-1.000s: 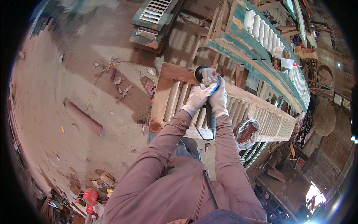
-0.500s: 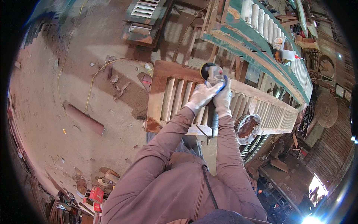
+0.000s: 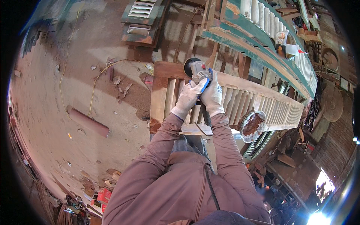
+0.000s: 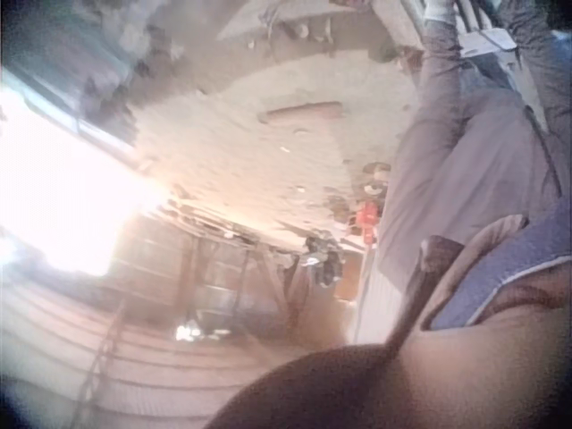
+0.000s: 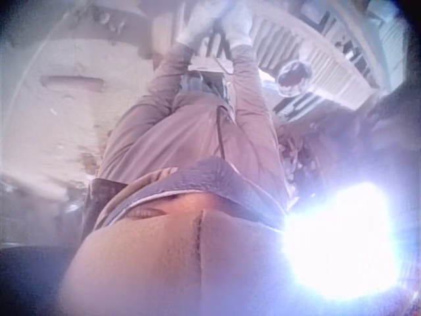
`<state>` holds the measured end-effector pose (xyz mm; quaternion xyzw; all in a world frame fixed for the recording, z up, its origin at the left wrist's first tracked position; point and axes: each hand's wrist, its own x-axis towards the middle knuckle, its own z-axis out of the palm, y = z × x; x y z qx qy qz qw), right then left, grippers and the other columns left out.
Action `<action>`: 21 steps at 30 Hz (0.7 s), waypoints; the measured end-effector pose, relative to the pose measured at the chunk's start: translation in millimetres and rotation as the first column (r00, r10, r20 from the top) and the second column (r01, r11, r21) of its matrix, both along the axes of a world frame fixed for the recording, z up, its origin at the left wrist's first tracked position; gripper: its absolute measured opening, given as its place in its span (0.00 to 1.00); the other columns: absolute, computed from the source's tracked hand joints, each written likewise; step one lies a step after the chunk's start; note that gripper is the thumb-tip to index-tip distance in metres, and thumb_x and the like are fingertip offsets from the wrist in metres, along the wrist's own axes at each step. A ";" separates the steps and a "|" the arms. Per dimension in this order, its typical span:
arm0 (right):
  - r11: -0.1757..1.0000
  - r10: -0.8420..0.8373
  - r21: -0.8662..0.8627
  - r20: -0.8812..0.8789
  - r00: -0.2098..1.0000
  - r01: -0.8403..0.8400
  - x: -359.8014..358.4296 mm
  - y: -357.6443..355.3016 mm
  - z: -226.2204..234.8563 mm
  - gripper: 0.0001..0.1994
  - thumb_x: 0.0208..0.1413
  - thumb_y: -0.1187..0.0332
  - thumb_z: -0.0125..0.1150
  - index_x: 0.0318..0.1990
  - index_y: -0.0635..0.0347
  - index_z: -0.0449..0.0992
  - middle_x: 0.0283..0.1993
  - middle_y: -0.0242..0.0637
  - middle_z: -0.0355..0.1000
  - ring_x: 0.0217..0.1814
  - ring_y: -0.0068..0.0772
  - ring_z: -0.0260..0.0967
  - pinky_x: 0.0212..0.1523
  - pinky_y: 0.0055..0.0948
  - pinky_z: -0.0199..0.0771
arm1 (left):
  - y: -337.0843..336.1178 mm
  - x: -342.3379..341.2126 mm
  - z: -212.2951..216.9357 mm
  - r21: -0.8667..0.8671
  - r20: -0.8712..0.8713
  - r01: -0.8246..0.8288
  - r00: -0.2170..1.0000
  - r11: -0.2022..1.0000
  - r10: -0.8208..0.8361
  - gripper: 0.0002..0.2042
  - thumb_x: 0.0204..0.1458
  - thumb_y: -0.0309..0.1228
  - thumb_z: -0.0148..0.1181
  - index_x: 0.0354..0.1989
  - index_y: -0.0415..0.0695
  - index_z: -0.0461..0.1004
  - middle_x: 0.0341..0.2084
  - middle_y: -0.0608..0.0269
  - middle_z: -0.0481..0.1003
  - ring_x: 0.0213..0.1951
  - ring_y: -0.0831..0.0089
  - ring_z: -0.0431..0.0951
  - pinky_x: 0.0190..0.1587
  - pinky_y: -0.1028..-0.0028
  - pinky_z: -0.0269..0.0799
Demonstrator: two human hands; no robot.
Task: The person applies a brown stain to a wooden slatted panel using a yellow sponge, repeatedly dipping the sponge into a container of stain. The person also uses a handheld electric sander on the panel at one point.
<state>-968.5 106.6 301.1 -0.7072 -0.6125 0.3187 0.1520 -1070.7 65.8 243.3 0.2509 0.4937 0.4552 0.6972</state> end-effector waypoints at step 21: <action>0.977 -0.210 0.049 0.091 0.974 0.206 84.3 1.8 -7.3 0.29 0.54 0.58 0.67 0.62 0.54 0.65 0.49 0.58 0.76 0.52 0.61 0.76 0.48 0.49 0.75 | 38.9 80.4 13.5 -0.163 -0.146 0.281 0.941 0.946 -0.305 0.28 0.53 0.57 0.61 0.49 0.44 0.80 0.43 0.51 0.81 0.48 0.62 0.79 0.52 0.65 0.71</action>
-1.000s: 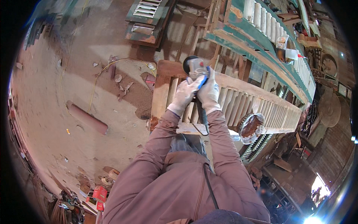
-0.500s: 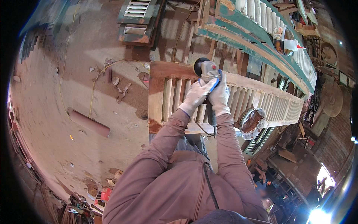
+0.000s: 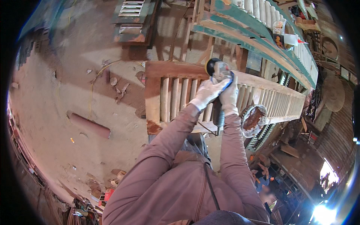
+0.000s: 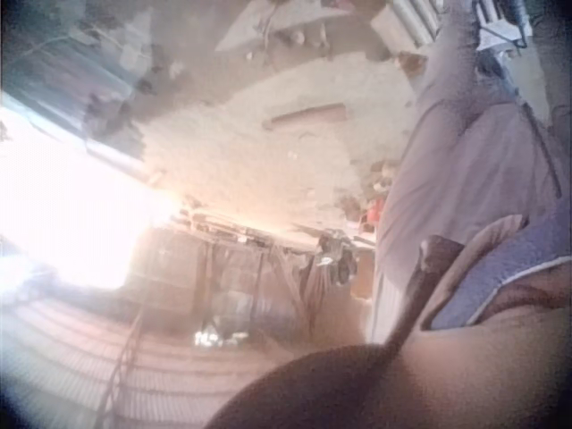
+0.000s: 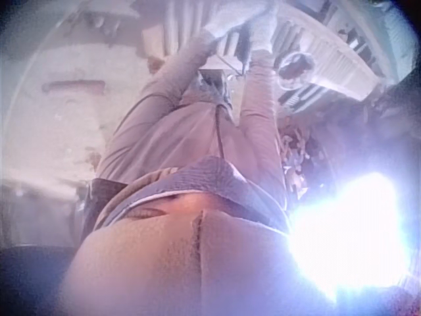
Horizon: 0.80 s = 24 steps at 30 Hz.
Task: The person applies a brown stain to a wooden slatted panel using a yellow sponge, repeatedly dipping the sponge into a container of stain. The person also uses a handheld electric sander on the panel at one point.
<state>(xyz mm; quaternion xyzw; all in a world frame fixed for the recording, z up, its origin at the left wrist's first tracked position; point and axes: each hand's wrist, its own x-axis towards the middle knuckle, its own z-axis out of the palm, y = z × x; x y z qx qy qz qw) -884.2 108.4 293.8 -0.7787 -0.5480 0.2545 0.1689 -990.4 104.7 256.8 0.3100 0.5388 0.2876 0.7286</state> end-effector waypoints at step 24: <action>0.992 0.086 -0.080 -0.096 0.992 -0.094 -65.3 -0.6 14.8 0.40 0.47 0.52 0.73 0.65 0.58 0.62 0.47 0.59 0.76 0.50 0.60 0.76 0.48 0.47 0.76 | -19.7 -62.3 8.9 -0.144 0.109 -0.170 0.976 0.975 0.187 0.17 0.63 0.38 0.59 0.51 0.36 0.77 0.42 0.66 0.79 0.43 0.83 0.76 0.48 0.79 0.71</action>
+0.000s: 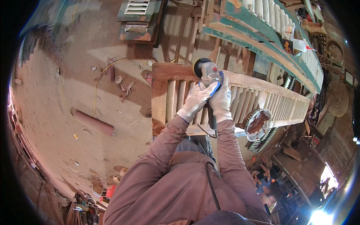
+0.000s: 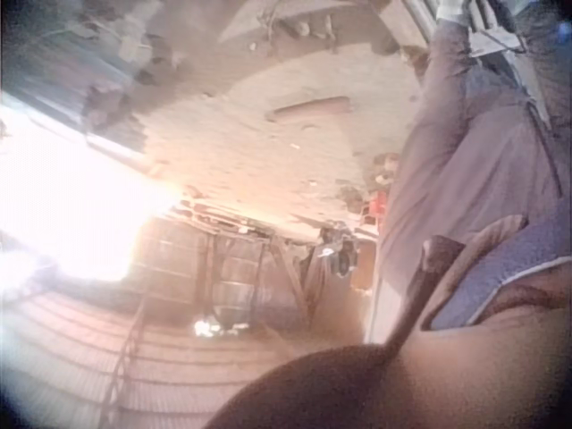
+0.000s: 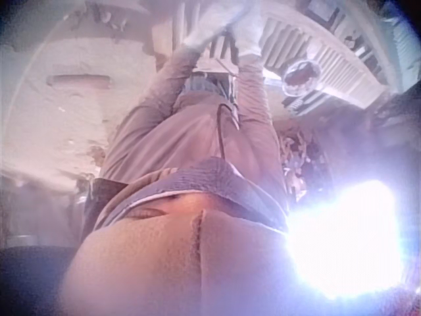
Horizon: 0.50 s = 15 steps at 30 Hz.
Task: The person applies a brown stain to a wooden slatted panel using a yellow sponge, repeatedly dipping the sponge into a container of stain. The person also uses a handheld electric sander on the panel at one point.
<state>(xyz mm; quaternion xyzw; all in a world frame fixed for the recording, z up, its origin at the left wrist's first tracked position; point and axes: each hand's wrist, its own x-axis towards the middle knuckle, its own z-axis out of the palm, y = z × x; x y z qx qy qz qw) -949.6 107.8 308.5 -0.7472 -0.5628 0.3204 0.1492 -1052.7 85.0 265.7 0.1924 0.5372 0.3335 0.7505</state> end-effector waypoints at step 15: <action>0.996 -0.029 0.085 -0.045 0.999 0.033 0.0 -0.9 1.8 0.35 0.52 0.56 0.69 0.65 0.58 0.62 0.47 0.58 0.77 0.49 0.59 0.78 0.46 0.47 0.77 | -12.5 -1.3 -30.8 0.575 -0.597 0.480 0.800 0.662 -0.062 0.22 0.62 0.48 0.55 0.57 0.46 0.75 0.51 0.48 0.77 0.45 0.53 0.80 0.50 0.62 0.73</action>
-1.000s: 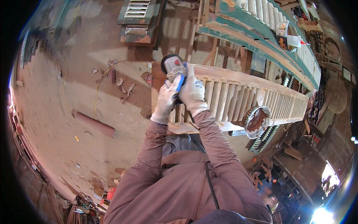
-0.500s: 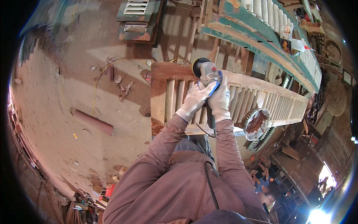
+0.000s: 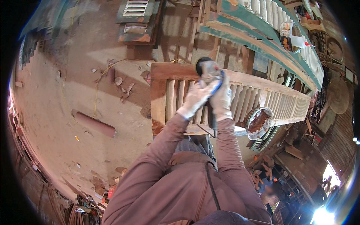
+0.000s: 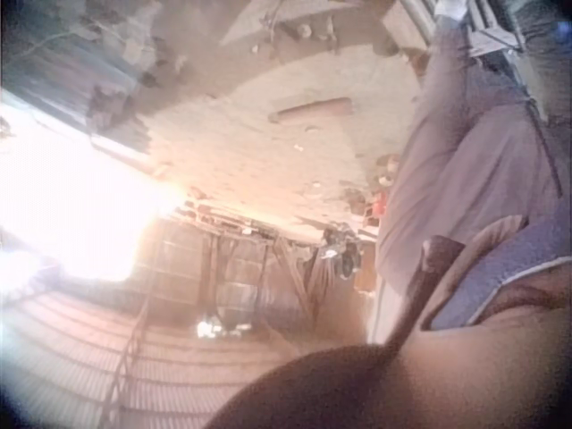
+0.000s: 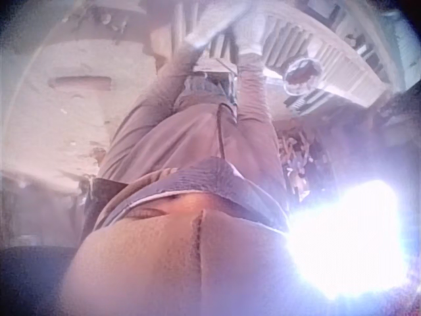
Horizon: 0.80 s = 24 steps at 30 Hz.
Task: The person applies a brown stain to a wooden slatted panel using a yellow sponge, repeatedly dipping the sponge into a container of stain. The person also uses a handheld electric sander on the panel at one point.
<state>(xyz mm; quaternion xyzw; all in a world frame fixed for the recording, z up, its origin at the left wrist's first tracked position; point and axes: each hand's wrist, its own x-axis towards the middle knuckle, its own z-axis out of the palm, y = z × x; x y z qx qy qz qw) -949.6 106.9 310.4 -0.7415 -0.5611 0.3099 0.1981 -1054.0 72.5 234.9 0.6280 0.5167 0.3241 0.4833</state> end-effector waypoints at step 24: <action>0.951 0.282 -0.150 0.066 0.957 -0.270 -89.0 1.3 -0.2 0.33 0.57 0.56 0.59 0.68 0.58 0.60 0.34 0.57 0.78 0.36 0.58 0.78 0.38 0.50 0.76 | -7.6 -90.4 66.4 -0.779 0.300 -0.213 0.698 0.589 0.650 0.22 0.68 0.38 0.41 0.63 0.35 0.67 0.58 0.51 0.72 0.56 0.63 0.74 0.63 0.64 0.66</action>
